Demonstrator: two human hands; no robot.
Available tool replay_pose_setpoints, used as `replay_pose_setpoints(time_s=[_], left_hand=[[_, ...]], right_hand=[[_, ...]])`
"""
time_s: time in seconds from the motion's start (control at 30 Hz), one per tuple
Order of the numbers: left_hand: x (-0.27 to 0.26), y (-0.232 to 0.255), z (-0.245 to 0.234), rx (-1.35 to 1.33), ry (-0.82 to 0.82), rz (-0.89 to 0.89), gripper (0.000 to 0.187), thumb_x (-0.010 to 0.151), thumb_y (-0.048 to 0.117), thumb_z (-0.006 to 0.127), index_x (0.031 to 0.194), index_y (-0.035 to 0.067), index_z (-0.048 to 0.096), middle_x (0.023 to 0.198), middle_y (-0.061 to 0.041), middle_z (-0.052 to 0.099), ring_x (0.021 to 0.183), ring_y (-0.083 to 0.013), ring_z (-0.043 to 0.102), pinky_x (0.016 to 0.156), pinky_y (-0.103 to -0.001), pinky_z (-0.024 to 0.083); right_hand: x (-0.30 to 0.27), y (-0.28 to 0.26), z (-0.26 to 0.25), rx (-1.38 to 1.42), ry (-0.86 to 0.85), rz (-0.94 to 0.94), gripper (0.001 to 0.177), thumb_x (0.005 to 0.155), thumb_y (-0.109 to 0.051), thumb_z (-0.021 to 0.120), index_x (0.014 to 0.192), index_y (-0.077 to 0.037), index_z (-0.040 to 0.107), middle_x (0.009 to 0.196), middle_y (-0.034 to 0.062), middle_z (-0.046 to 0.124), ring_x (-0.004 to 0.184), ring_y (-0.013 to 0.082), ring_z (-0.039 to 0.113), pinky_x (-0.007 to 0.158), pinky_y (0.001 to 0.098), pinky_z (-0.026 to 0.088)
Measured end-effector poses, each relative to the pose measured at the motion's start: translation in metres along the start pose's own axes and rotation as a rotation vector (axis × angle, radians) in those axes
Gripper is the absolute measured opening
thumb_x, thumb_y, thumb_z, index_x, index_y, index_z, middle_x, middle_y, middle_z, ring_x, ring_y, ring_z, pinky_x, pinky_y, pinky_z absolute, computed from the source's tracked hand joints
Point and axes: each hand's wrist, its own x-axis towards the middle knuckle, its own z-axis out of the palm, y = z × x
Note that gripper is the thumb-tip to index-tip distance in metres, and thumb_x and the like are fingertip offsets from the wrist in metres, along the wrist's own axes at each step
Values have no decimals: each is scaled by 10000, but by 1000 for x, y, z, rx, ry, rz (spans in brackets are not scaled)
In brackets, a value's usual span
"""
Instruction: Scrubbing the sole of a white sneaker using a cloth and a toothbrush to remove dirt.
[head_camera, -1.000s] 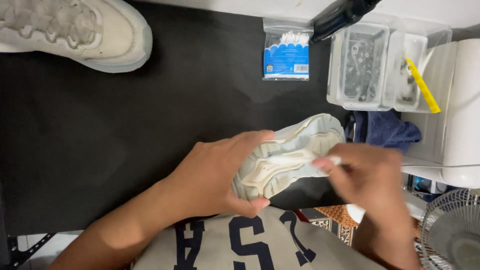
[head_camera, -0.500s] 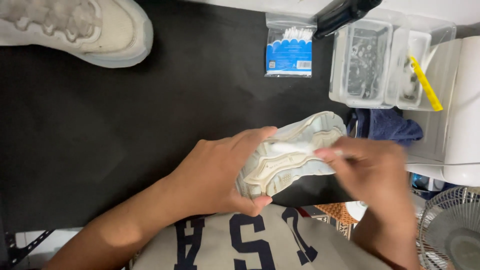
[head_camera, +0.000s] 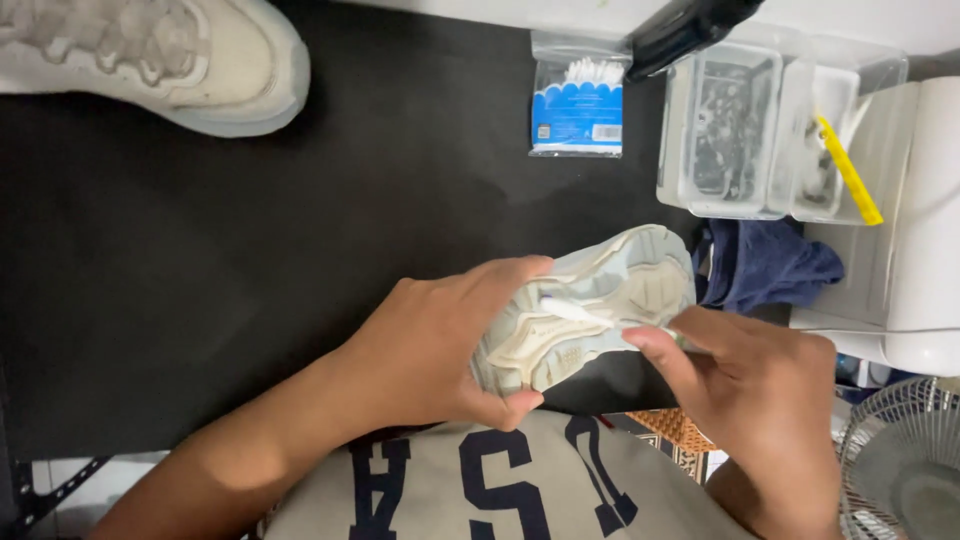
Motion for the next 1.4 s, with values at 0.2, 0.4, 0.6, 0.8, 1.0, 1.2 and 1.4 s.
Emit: replay_pose_setpoints(time_s=[0.2, 0.4, 0.6, 0.8, 1.0, 1.2, 1.4], left_hand=[[-1, 0, 2, 41, 28, 18, 1004, 626, 497, 801, 1487, 145, 423, 1470, -45, 595, 1106, -284, 694, 684, -442, 549], [1, 2, 2, 69, 19, 57, 966, 639, 464, 836, 1446, 121, 430, 1470, -55, 594, 1103, -313, 699, 670, -474, 558], [1, 4, -2, 41, -53, -9, 958, 672, 503, 777, 1488, 154, 416, 1490, -16, 583, 1137, -256, 680, 644, -436, 555], [0, 1, 2, 15, 51, 17, 957, 617, 489, 823, 1446, 169, 467, 1434, -2, 633, 1168, -243, 679, 765, -426, 553], [1, 5, 3, 32, 36, 21, 941, 636, 465, 814, 1439, 141, 445, 1411, -8, 628, 1062, -248, 709, 612, -425, 551], [1, 4, 1, 9, -25, -52, 931, 643, 515, 789, 1440, 186, 439, 1341, 17, 668, 987, -255, 711, 653, -435, 527], [0, 5, 6, 33, 53, 7, 942, 624, 495, 817, 1419, 144, 453, 1349, -20, 663, 1035, -281, 708, 665, -448, 539]], right_hand=[[-1, -4, 14, -90, 82, -45, 507, 1004, -489, 704, 653, -171, 525, 499, -29, 397, 450, 119, 342, 465, 335, 201], [-2, -14, 2, -63, 26, 21, 564, 999, -458, 714, 591, -160, 464, 477, -16, 356, 469, 94, 253, 495, 342, 143], [-16, -4, -2, -133, -19, 46, 582, 997, -511, 661, 565, -187, 443, 452, -35, 385, 429, 90, 316, 451, 349, 173], [-18, -21, 3, -282, -21, 55, 629, 1050, -551, 693, 615, -192, 413, 479, -14, 397, 415, 168, 405, 443, 380, 201], [-28, -23, -4, -400, 5, 41, 671, 1096, -623, 693, 637, -219, 417, 498, -20, 359, 417, 184, 300, 495, 368, 134], [-35, -20, -13, -414, -140, 102, 689, 1034, -669, 659, 597, -214, 383, 463, -17, 336, 391, 171, 313, 482, 371, 142], [-22, -17, 21, -304, 128, 23, 657, 1078, -582, 650, 609, -209, 383, 514, -20, 341, 449, 165, 324, 477, 375, 140]])
